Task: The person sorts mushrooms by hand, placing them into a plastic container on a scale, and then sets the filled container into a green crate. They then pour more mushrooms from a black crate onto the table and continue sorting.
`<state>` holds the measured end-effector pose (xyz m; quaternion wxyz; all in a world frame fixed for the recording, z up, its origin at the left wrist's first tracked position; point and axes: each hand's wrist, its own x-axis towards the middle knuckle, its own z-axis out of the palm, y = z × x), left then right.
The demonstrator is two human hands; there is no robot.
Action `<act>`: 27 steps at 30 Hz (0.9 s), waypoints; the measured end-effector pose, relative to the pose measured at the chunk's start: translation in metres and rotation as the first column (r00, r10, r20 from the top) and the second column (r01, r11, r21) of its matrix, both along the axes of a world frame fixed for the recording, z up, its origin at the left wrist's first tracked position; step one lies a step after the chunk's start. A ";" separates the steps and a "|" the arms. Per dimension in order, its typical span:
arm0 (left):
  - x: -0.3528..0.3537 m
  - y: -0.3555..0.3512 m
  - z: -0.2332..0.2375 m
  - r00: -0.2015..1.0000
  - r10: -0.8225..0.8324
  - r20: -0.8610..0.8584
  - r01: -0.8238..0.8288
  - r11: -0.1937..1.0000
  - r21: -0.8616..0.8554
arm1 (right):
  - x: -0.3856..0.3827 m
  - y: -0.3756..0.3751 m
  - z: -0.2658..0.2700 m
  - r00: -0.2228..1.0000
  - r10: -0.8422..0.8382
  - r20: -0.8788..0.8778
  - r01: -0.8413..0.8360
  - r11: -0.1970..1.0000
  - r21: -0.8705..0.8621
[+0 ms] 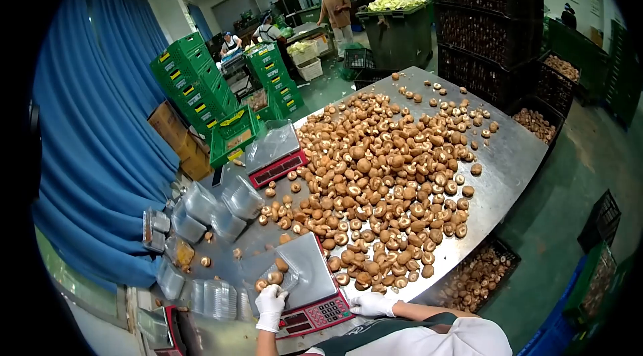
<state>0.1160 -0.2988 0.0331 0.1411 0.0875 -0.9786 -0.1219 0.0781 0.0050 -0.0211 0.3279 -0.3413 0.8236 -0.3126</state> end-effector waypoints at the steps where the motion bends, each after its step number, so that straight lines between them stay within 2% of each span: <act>1: 0.001 0.003 0.005 1.000 -0.008 -0.006 0.008 1.000 -0.003 | -0.002 0.004 0.002 1.000 -0.008 0.007 0.008 1.000 -0.006; 2: 0.003 0.008 0.010 1.000 -0.005 0.026 0.004 0.999 0.036 | -0.004 0.009 0.005 1.000 -0.016 0.015 0.017 1.000 -0.011; 4: 0.007 0.022 0.024 1.000 0.004 -0.009 -0.003 0.999 0.053 | -0.008 0.017 0.000 0.999 -0.020 -0.051 0.019 1.000 -0.015; 5: 0.007 0.027 0.026 0.999 0.006 -0.042 -0.005 1.000 0.031 | -0.008 0.022 0.007 0.997 -0.077 -0.027 0.076 0.996 -0.052; 7: 0.005 0.045 0.035 0.972 -0.019 -0.235 0.006 0.998 -0.059 | -0.008 0.029 0.011 0.982 -0.185 -0.037 0.179 0.976 -0.122; 8: 0.002 0.055 0.041 0.946 -0.038 -0.322 0.012 0.997 -0.083 | -0.009 0.032 0.009 0.961 -0.220 -0.166 0.196 0.969 -0.151; 10: -0.001 0.082 0.048 0.929 -0.044 -0.367 0.076 0.995 0.071 | -0.016 0.038 0.003 0.890 -0.193 -0.413 0.138 0.978 -0.159; 11: -0.002 0.100 0.049 0.942 -0.036 -0.335 0.108 0.974 0.199 | -0.021 0.041 0.002 0.835 -0.179 -0.520 0.102 0.980 -0.172; 12: -0.004 0.114 0.041 0.943 -0.093 -0.321 0.177 0.954 0.243 | -0.026 0.044 -0.001 0.762 -0.167 -0.625 0.062 0.981 -0.186; 13: -0.005 0.134 0.038 0.956 -0.136 -0.260 0.226 0.907 0.355 | -0.028 0.046 -0.004 0.718 -0.174 -0.674 0.051 0.979 -0.199; 14: -0.007 0.152 0.022 0.953 -0.159 -0.258 0.265 0.851 0.454 | -0.029 0.049 0.001 0.722 -0.124 -0.680 0.039 0.989 -0.139; 15: -0.006 0.166 0.007 0.960 -0.225 -0.168 0.279 0.833 0.479 | -0.032 0.051 0.000 0.699 -0.108 -0.707 0.017 0.991 -0.135; 16: -0.009 0.180 0.000 0.948 -0.305 -0.093 0.312 0.833 0.456 | -0.034 0.053 -0.002 0.677 -0.093 -0.730 -0.003 0.992 -0.129; 17: -0.011 0.190 -0.018 0.947 -0.319 0.039 0.269 0.855 0.444 | -0.035 0.055 -0.007 0.660 -0.089 -0.746 -0.016 0.991 -0.132; 18: -0.014 0.198 -0.034 0.945 -0.322 0.054 0.269 0.862 0.429 | -0.038 0.057 -0.012 0.651 -0.059 -0.757 -0.019 0.995 -0.094; 19: -0.018 0.204 -0.047 0.942 -0.303 0.146 0.276 0.944 0.181 | -0.041 0.058 -0.014 0.652 -0.046 -0.757 -0.006 0.998 -0.065; 20: -0.020 0.210 -0.065 0.950 -0.227 0.216 0.205 0.971 0.120 | -0.045 0.060 -0.017 0.670 -0.040 -0.742 0.016 0.999 -0.040; 22: -0.030 0.219 -0.076 0.959 -0.114 0.261 0.076 0.986 0.151 | -0.057 0.063 -0.019 0.683 -0.066 -0.727 0.023 0.997 -0.069; 23: -0.034 0.217 -0.097 0.983 -0.102 0.152 0.077 0.984 0.160 | -0.065 0.064 -0.018 0.674 -0.072 -0.735 0.021 0.997 -0.078; 26: -0.050 0.226 -0.087 0.988 -0.075 0.137 0.032 0.955 0.294 | -0.086 0.068 -0.014 0.662 -0.011 -0.749 -0.008 1.000 -0.022; 27: -0.056 0.231 -0.084 0.979 -0.068 0.192 0.006 0.950 0.311 | -0.094 0.070 -0.012 0.655 -0.044 -0.754 -0.009 0.998 -0.066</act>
